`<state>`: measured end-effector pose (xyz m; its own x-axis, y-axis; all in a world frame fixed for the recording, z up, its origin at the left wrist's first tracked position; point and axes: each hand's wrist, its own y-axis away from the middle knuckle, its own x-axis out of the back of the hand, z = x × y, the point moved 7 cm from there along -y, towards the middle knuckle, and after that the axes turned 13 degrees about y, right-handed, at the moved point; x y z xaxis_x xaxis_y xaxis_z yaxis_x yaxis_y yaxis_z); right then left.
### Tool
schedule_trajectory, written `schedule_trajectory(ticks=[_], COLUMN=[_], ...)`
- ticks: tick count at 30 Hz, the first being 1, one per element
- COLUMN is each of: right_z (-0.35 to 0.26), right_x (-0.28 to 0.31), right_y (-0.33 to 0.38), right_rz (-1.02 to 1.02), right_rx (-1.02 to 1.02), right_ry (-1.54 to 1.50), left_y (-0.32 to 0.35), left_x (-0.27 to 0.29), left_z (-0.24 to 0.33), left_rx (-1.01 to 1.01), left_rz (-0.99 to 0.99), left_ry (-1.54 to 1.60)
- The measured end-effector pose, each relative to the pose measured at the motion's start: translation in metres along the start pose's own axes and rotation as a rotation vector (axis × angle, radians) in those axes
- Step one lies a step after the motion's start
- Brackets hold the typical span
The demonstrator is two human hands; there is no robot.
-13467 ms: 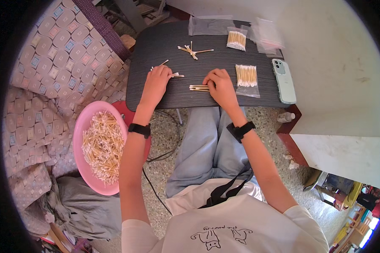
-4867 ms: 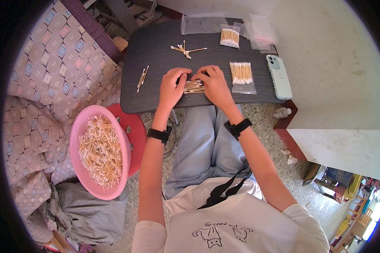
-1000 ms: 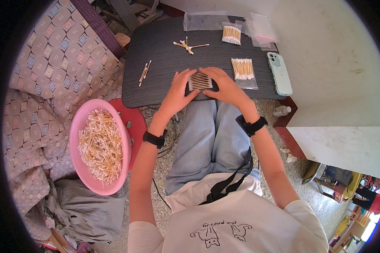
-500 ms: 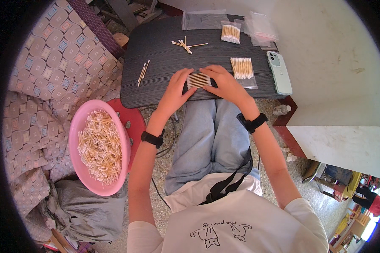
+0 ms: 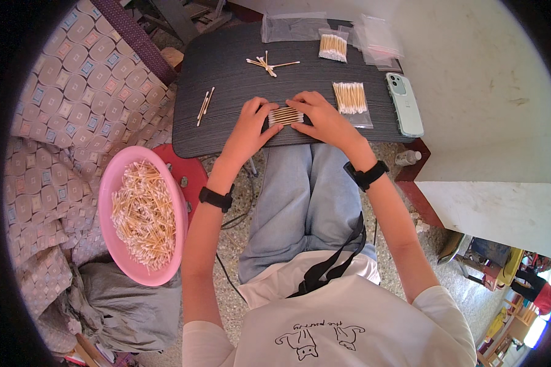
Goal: The person gathers cotton swabs from a table, aligns them into a bundle, and slides them into a plastic bag. After sealing the bag, they begin grouping more cotton swabs on the table to repeat the process.
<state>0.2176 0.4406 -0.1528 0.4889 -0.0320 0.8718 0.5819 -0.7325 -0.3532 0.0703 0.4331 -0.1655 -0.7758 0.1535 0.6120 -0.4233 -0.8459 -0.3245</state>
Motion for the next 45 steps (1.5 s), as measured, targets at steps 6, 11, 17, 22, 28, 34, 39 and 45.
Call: schedule_trajectory(ticks=[6,11,17,22,28,34,39,45], right_z=[0.001,-0.002,-0.004,-0.009,-0.013,-0.018,-0.016,-0.025], right_x=[-0.001,-0.004,-0.006,-0.006,-0.008,-0.004,-0.006,-0.004], right_y=[-0.002,-0.004,-0.004,-0.004,-0.002,0.004,0.007,0.011], right_rz=[0.032,0.041,0.117,0.14,0.162,0.236,0.213,0.313], right_rx=[0.019,0.042,0.059,0.071,0.081,0.112,0.127,0.214], right_ry=[0.018,0.036,0.134,0.17,0.256,0.265,0.28,0.384], left_y=[-0.001,-0.001,-0.004,-0.005,0.0,0.001,0.005,0.006], left_x=[0.0,0.001,0.001,-0.004,-0.018,-0.028,-0.033,-0.032], left_z=[0.004,0.002,0.01,0.012,0.012,0.012,0.021,0.025], left_rx=[-0.033,-0.022,-0.066,-0.048,-0.086,-0.111,-0.092,-0.096], left_rz=[0.008,0.012,0.03,0.015,0.006,-0.052,-0.029,-0.02], left_ry=[-0.024,-0.011,-0.085,-0.167,-0.396,-0.647,-0.739,-0.745])
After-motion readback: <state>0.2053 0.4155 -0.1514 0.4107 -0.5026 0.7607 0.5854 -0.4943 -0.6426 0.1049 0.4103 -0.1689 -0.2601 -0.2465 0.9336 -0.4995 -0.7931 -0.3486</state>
